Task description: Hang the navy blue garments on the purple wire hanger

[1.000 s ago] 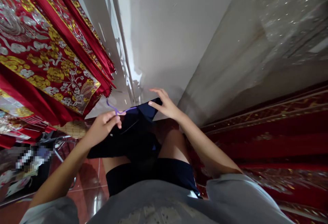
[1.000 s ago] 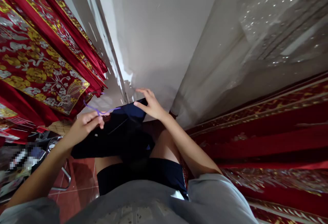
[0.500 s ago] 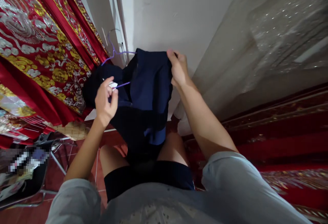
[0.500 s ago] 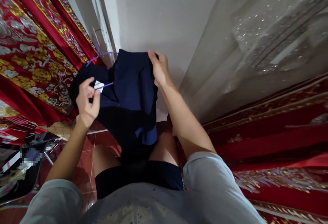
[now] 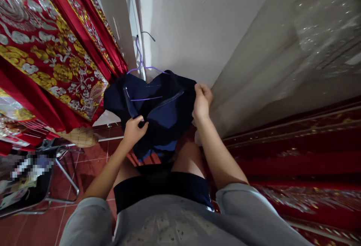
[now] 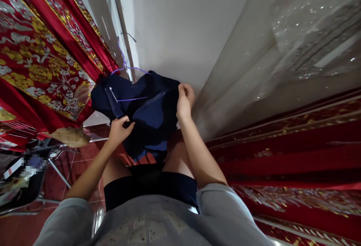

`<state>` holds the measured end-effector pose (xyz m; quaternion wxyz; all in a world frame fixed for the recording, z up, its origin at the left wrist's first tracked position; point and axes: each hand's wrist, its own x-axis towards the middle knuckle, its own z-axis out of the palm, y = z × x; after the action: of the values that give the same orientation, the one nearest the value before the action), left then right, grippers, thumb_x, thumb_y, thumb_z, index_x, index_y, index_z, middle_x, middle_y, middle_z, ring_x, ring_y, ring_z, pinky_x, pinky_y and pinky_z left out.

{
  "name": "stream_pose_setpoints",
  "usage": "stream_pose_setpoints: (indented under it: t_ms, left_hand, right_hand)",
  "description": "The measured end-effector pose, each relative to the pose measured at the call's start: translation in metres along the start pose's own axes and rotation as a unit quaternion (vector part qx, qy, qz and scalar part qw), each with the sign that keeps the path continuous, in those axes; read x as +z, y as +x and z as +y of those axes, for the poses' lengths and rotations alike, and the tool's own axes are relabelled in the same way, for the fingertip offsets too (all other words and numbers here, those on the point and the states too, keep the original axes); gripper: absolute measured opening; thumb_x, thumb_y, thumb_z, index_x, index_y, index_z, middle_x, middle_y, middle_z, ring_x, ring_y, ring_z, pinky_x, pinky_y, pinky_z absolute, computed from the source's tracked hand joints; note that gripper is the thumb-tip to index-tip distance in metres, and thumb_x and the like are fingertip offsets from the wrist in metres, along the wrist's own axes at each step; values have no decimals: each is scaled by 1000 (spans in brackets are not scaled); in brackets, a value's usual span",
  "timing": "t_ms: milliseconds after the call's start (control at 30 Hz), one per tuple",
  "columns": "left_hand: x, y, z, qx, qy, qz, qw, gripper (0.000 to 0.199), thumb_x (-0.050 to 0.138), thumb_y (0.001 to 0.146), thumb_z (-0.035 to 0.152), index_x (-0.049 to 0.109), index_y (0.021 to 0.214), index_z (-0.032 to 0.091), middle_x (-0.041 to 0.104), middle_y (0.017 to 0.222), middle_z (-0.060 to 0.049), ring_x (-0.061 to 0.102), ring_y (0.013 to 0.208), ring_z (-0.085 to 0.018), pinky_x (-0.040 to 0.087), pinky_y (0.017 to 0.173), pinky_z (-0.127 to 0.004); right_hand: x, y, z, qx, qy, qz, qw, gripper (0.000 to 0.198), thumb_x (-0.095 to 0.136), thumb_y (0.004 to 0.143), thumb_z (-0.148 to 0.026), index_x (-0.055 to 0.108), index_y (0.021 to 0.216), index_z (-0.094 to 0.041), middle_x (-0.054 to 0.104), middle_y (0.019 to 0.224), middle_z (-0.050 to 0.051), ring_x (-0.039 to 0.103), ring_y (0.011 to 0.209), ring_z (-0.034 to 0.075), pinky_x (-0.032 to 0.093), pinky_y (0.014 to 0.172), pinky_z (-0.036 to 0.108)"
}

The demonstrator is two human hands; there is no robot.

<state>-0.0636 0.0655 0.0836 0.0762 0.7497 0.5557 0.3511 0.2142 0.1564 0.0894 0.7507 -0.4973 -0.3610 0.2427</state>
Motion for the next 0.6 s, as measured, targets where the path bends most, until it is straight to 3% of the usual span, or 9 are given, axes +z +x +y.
stream_pose_setpoints:
  t_ms: [67, 133, 167, 200, 267, 333, 433, 600]
  left_hand:
    - [13, -9, 4, -24, -51, 32, 998, 12, 66, 84, 24, 56, 78, 21, 57, 68, 2, 57, 67, -15, 45, 71, -28]
    - [27, -17, 11, -69, -137, 58, 986, 15, 67, 83, 23, 55, 91, 23, 58, 76, 2, 59, 69, -15, 48, 70, -27]
    - [35, -21, 15, -97, -193, 74, 974, 25, 70, 82, 24, 53, 100, 24, 58, 79, 2, 60, 71, -14, 50, 70, -26]
    - [43, -25, 20, -124, -250, 94, 956, 36, 72, 81, 25, 50, 109, 25, 58, 83, 2, 62, 73, -14, 52, 71, -26]
    - [59, -33, 30, -163, -345, 140, 914, 56, 74, 80, 26, 41, 125, 26, 60, 91, 1, 67, 81, -14, 56, 77, -26]
    - [71, -42, 38, -184, -398, 181, 880, 72, 73, 81, 25, 30, 139, 28, 62, 100, -2, 70, 89, -14, 58, 84, -28]
    - [79, -52, 40, -206, -429, 198, 857, 81, 72, 83, 24, 23, 148, 27, 66, 100, -4, 72, 94, -15, 58, 90, -29]
    - [76, -56, 25, -225, -420, 178, 861, 41, 74, 81, 26, 57, 118, 20, 67, 85, -2, 71, 85, -15, 58, 85, -28]
  right_hand:
    - [1, -23, -3, -45, -39, 59, 996, 30, 64, 85, -47, 61, 102, -22, 64, 111, 8, 61, 112, 24, 48, 103, 44]
    - [3, -60, -7, -52, -51, 50, 996, 20, 58, 88, -40, 58, 100, -24, 64, 107, 8, 62, 105, 23, 51, 97, 40]
    - [4, -81, -7, -38, -51, -2, 998, 15, 55, 91, -39, 56, 93, -24, 63, 98, 7, 63, 96, 22, 52, 91, 39]
    - [6, -103, -6, -15, -54, -94, 994, 15, 54, 92, -39, 56, 90, -24, 63, 91, 6, 63, 89, 22, 53, 86, 37]
    - [11, -141, 2, 22, -83, -232, 969, 18, 64, 87, -41, 59, 92, -24, 65, 91, 6, 64, 85, 22, 53, 80, 37]
    - [14, -165, 12, 28, -109, -283, 953, 21, 66, 86, -41, 61, 97, -24, 65, 98, 8, 64, 89, 24, 54, 80, 38]
    - [14, -171, 20, 40, -122, -299, 946, 21, 64, 88, -44, 62, 94, -24, 66, 97, 9, 65, 87, 24, 54, 79, 39]
    - [8, -155, 17, 78, -134, -344, 926, 25, 66, 86, -46, 64, 76, -23, 67, 79, 5, 63, 73, 21, 51, 73, 36]
